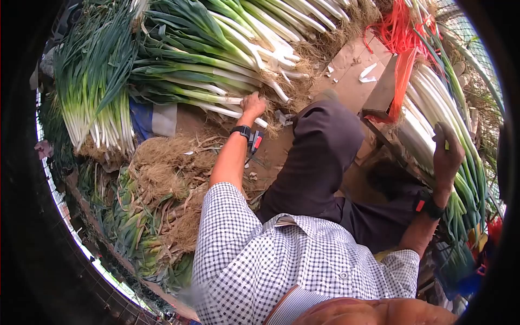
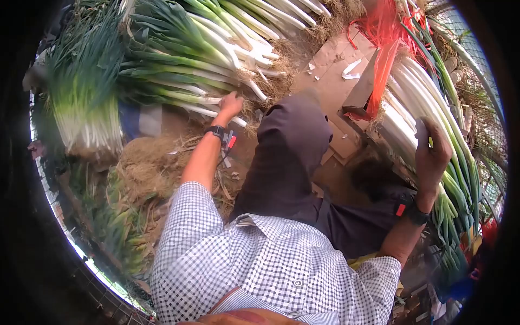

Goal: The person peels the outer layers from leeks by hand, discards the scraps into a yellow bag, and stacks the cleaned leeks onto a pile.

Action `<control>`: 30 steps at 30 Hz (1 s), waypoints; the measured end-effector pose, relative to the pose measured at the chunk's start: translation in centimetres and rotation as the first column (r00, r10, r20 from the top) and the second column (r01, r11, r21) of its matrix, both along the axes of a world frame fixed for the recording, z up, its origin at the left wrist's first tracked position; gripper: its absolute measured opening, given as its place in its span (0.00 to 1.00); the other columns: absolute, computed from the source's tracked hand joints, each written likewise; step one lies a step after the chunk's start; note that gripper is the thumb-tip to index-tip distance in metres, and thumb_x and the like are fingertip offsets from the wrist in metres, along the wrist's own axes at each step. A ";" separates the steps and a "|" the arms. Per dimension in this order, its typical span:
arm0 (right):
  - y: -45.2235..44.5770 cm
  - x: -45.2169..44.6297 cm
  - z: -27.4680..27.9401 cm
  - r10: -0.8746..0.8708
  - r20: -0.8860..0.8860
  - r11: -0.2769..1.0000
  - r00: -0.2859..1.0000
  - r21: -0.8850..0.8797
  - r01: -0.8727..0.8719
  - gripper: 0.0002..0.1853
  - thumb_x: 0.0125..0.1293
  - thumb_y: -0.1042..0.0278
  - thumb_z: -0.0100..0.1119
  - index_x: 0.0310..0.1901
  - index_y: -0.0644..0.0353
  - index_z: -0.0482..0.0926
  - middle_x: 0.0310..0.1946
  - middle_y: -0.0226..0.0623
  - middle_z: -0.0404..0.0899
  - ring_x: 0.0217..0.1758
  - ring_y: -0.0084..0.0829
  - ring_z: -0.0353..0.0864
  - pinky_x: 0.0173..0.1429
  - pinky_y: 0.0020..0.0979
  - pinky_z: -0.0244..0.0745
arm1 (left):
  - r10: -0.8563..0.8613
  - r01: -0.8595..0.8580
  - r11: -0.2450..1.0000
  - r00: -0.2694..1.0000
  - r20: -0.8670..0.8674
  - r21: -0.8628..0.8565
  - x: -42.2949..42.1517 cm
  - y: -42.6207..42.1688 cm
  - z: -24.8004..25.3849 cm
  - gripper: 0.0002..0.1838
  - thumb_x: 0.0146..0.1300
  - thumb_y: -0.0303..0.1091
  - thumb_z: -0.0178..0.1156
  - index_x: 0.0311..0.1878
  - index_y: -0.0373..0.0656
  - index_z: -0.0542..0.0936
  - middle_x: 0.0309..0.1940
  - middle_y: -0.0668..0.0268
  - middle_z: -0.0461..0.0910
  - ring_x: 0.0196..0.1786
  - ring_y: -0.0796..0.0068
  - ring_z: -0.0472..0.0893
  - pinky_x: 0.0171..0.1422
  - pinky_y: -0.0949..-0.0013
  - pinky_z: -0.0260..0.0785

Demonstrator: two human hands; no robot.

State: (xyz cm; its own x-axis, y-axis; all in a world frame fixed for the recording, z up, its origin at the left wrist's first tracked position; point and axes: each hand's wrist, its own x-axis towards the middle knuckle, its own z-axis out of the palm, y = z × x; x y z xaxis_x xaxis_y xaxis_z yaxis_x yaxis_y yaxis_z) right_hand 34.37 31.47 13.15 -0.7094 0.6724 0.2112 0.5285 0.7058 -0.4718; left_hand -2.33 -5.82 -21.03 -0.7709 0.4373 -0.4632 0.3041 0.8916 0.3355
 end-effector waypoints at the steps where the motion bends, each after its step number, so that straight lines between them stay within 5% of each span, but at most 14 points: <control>1: 0.2 0.1 -0.2 0.020 0.013 0.999 1.000 0.034 -0.020 0.08 0.67 0.76 0.64 0.46 0.64 0.84 0.36 0.39 0.86 0.36 0.28 0.85 0.43 0.28 0.78 | -0.072 0.082 0.984 0.995 0.069 -0.156 1.0 0.5 1.9 0.29 0.62 0.46 0.58 0.64 0.41 0.76 0.60 0.50 0.78 0.67 0.50 0.72 0.72 0.47 0.57; 6: 0.5 0.6 -0.6 0.024 0.059 0.997 0.998 0.071 -0.028 0.08 0.66 0.75 0.65 0.45 0.65 0.84 0.39 0.42 0.86 0.42 0.35 0.87 0.50 0.31 0.78 | -0.194 0.175 0.975 0.969 -0.151 -0.135 3.2 -1.0 1.6 0.23 0.64 0.45 0.56 0.59 0.44 0.79 0.54 0.52 0.80 0.63 0.51 0.74 0.70 0.46 0.55; 9: 0.1 0.1 -0.3 0.047 0.032 0.998 0.998 0.046 -0.048 0.07 0.66 0.74 0.65 0.44 0.65 0.84 0.39 0.43 0.86 0.41 0.36 0.87 0.49 0.32 0.78 | -0.118 0.120 0.993 0.982 -0.151 0.004 2.6 -1.6 1.4 0.22 0.65 0.42 0.57 0.59 0.43 0.79 0.54 0.51 0.80 0.60 0.49 0.76 0.68 0.47 0.59; 11: -0.1 0.0 -0.2 0.059 0.047 0.996 0.997 0.068 -0.062 0.07 0.66 0.73 0.65 0.43 0.66 0.83 0.38 0.43 0.86 0.41 0.38 0.86 0.48 0.34 0.78 | 0.171 -0.087 0.943 0.955 -0.243 0.321 0.8 -1.0 0.8 0.21 0.65 0.40 0.58 0.58 0.40 0.79 0.51 0.50 0.81 0.55 0.49 0.79 0.63 0.51 0.67; 13: -0.2 0.0 -0.3 0.056 0.051 0.995 0.997 0.079 -0.060 0.07 0.66 0.73 0.65 0.42 0.66 0.83 0.38 0.44 0.85 0.40 0.40 0.86 0.47 0.35 0.78 | 0.425 -0.335 0.784 0.903 -0.059 0.522 -2.1 0.6 0.7 0.21 0.68 0.44 0.59 0.54 0.36 0.80 0.43 0.51 0.84 0.45 0.54 0.83 0.53 0.60 0.74; 15: -0.2 0.2 -0.4 0.042 0.051 0.996 0.998 0.074 -0.046 0.07 0.66 0.73 0.65 0.42 0.66 0.82 0.37 0.44 0.85 0.39 0.42 0.86 0.47 0.35 0.78 | 0.568 -0.587 0.598 0.791 0.229 0.545 -4.0 3.3 3.0 0.24 0.69 0.49 0.60 0.52 0.35 0.78 0.43 0.57 0.82 0.44 0.60 0.80 0.52 0.58 0.74; 16: -0.4 -0.1 -0.1 0.074 0.045 0.992 0.996 0.100 -0.078 0.06 0.66 0.73 0.65 0.41 0.66 0.82 0.37 0.45 0.85 0.39 0.43 0.85 0.46 0.36 0.78 | 0.566 -0.766 0.442 0.641 0.518 0.466 -3.5 5.4 6.6 0.28 0.67 0.54 0.61 0.52 0.35 0.75 0.44 0.60 0.78 0.44 0.64 0.78 0.49 0.55 0.74; 19: -0.4 0.4 -0.2 0.109 0.030 0.986 0.994 0.126 -0.111 0.06 0.66 0.73 0.65 0.40 0.67 0.82 0.36 0.45 0.84 0.39 0.44 0.85 0.45 0.36 0.78 | 0.511 -0.821 0.449 0.560 0.652 0.353 -4.5 8.1 7.9 0.32 0.59 0.46 0.71 0.54 0.29 0.72 0.45 0.53 0.76 0.43 0.65 0.79 0.44 0.56 0.76; 22: -0.9 0.5 0.3 0.106 0.028 0.992 0.994 0.068 -0.108 0.06 0.65 0.74 0.64 0.40 0.67 0.82 0.35 0.46 0.84 0.37 0.44 0.85 0.42 0.37 0.77 | 0.456 -0.807 0.450 0.575 0.679 0.382 -7.4 8.2 3.5 0.30 0.55 0.33 0.72 0.54 0.23 0.71 0.44 0.50 0.78 0.39 0.61 0.81 0.40 0.56 0.78; 25: -1.2 0.5 0.5 0.112 0.019 0.993 0.993 0.018 -0.113 0.05 0.64 0.75 0.64 0.40 0.67 0.81 0.32 0.47 0.83 0.34 0.45 0.83 0.39 0.38 0.75 | 0.473 -0.882 0.259 0.471 0.744 0.394 -6.5 8.4 5.2 0.26 0.53 0.25 0.68 0.53 0.20 0.71 0.43 0.49 0.79 0.37 0.57 0.83 0.37 0.55 0.79; 30: -1.1 1.1 0.6 0.120 0.027 0.992 0.992 0.025 -0.120 0.05 0.63 0.76 0.64 0.39 0.65 0.81 0.31 0.47 0.81 0.32 0.47 0.81 0.37 0.40 0.74 | 0.355 -0.853 0.239 0.522 0.776 0.464 -7.1 4.0 7.2 0.17 0.55 0.26 0.64 0.46 0.32 0.74 0.36 0.58 0.78 0.34 0.64 0.81 0.38 0.59 0.77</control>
